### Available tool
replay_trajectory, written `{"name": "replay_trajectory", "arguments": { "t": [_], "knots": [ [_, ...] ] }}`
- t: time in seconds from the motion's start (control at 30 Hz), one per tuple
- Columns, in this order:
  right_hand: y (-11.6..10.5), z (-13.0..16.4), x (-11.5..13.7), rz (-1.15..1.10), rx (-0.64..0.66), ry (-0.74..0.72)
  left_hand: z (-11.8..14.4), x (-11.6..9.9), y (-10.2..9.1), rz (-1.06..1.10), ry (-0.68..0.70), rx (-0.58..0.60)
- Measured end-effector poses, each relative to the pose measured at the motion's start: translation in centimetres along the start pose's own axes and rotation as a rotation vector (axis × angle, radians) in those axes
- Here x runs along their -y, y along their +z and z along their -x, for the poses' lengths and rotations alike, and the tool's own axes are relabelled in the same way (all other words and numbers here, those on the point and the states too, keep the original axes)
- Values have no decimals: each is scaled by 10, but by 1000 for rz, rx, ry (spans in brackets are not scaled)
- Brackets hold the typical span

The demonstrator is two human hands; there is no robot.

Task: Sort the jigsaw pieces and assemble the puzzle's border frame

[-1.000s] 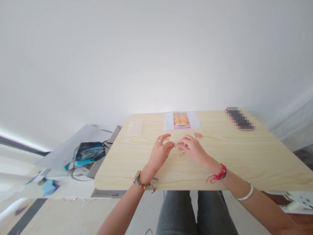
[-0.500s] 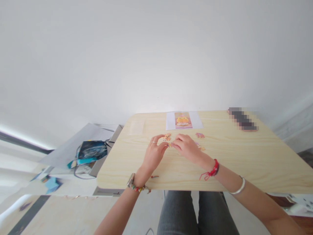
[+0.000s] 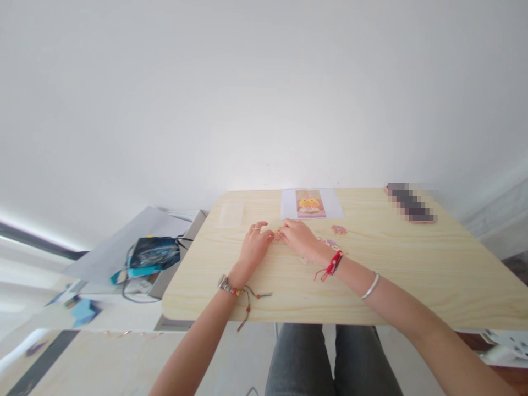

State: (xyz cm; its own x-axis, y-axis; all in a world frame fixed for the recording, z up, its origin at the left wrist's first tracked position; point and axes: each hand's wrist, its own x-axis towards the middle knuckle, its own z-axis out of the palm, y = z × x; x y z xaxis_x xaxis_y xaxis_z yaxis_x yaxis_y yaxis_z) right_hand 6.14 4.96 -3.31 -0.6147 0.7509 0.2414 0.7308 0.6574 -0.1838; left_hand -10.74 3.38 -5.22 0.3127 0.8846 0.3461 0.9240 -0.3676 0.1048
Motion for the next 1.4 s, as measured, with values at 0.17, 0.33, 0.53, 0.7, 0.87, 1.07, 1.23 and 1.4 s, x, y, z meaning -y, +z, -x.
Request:
{"name": "replay_trajectory", "arguments": {
  "t": [0.17,0.33,0.53,0.7,0.87,1.07,1.23,1.4],
  "knots": [
    [-15,31,-15,-83,-72,86,4,3,0,-10,2,-36],
    [-32,68,-30,-138,-35,88,18,-14,-9,75,4,-106],
    [-30,90,-15,-100,-20,-44,29,-53,-6,214,180,-47],
    [-15,91,-3,60,-74,-1,28,-69,0,256,216,-1],
    [-7,88,-2,152,-173,-39,25,-72,2,276,197,-2],
    [-13,87,-6,-270,-373,130,27,-71,-1,315,132,-166],
    [-21,81,-6,-662,-480,396,27,-85,-12,356,55,-365],
    [-23,80,-3,-849,-441,470,23,-95,-19,349,28,-460]
  ]
}}
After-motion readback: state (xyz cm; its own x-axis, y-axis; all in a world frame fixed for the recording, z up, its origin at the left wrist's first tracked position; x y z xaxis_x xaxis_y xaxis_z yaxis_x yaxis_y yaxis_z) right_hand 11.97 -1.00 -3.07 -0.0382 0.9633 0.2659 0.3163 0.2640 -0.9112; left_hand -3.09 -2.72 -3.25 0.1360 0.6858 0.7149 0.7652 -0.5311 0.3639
